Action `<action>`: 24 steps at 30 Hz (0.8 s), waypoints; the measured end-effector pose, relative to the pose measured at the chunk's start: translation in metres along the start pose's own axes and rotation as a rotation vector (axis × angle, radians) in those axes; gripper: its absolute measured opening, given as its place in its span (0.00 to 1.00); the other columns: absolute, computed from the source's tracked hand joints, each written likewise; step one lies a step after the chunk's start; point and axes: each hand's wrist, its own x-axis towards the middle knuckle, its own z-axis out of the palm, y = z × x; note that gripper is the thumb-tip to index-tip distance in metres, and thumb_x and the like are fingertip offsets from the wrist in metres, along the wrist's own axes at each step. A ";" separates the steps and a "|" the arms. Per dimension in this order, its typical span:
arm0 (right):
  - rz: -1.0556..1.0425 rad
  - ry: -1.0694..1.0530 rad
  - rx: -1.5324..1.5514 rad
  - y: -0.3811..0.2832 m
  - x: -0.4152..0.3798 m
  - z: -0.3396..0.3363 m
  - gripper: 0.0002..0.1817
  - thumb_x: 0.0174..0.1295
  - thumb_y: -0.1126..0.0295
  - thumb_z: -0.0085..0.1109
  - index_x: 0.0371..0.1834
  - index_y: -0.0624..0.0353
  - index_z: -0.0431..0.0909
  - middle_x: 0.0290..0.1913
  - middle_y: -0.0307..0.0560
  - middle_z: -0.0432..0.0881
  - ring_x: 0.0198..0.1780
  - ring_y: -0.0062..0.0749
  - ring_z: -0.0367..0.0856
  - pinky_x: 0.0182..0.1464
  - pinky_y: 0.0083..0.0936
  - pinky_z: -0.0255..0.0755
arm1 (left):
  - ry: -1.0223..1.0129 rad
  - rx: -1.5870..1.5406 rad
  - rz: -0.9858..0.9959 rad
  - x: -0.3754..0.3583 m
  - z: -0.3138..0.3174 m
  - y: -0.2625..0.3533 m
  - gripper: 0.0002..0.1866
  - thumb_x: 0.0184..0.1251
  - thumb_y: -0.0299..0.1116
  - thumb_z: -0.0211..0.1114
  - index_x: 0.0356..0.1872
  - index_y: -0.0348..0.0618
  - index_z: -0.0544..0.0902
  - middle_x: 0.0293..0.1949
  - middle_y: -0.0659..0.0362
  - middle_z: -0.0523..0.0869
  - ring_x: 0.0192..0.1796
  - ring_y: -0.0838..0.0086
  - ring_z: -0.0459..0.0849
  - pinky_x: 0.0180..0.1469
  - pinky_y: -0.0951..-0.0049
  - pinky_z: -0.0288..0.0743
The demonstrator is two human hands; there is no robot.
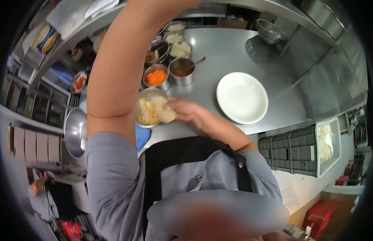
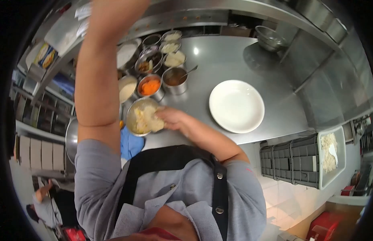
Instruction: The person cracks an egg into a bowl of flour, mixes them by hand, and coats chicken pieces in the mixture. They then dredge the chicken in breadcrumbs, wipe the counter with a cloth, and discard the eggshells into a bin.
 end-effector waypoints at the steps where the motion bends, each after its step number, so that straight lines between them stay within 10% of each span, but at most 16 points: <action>1: -0.010 0.035 -0.009 -0.003 -0.006 0.003 0.18 0.61 0.72 0.48 0.54 0.67 0.65 0.50 0.52 0.75 0.49 0.36 0.78 0.49 0.30 0.75 | 0.058 -0.104 -0.001 -0.024 -0.009 0.011 0.08 0.57 0.31 0.62 0.35 0.38 0.78 0.34 0.55 0.82 0.35 0.69 0.79 0.37 0.69 0.71; 5: -0.075 0.175 -0.288 -0.034 -0.033 0.024 0.23 0.61 0.68 0.49 0.58 0.66 0.63 0.53 0.51 0.73 0.51 0.33 0.77 0.52 0.31 0.74 | 0.187 -0.164 -0.162 -0.140 -0.058 0.059 0.10 0.46 0.29 0.67 0.28 0.35 0.79 0.24 0.58 0.78 0.28 0.73 0.76 0.31 0.75 0.68; 14: -0.298 0.432 -0.234 -0.101 -0.032 -0.034 0.18 0.63 0.71 0.45 0.55 0.64 0.65 0.48 0.50 0.76 0.47 0.35 0.79 0.49 0.31 0.76 | -0.443 -0.178 -0.716 -0.286 -0.139 0.032 0.07 0.52 0.31 0.67 0.28 0.38 0.81 0.27 0.59 0.78 0.30 0.70 0.76 0.34 0.72 0.69; 24: -0.191 0.580 -0.773 -0.098 -0.041 -0.012 0.20 0.55 0.74 0.51 0.52 0.68 0.67 0.46 0.53 0.77 0.47 0.38 0.78 0.50 0.31 0.72 | -0.573 0.286 -0.352 -0.370 0.018 -0.052 0.04 0.52 0.32 0.63 0.29 0.46 0.82 0.31 0.62 0.78 0.41 0.66 0.75 0.48 0.63 0.71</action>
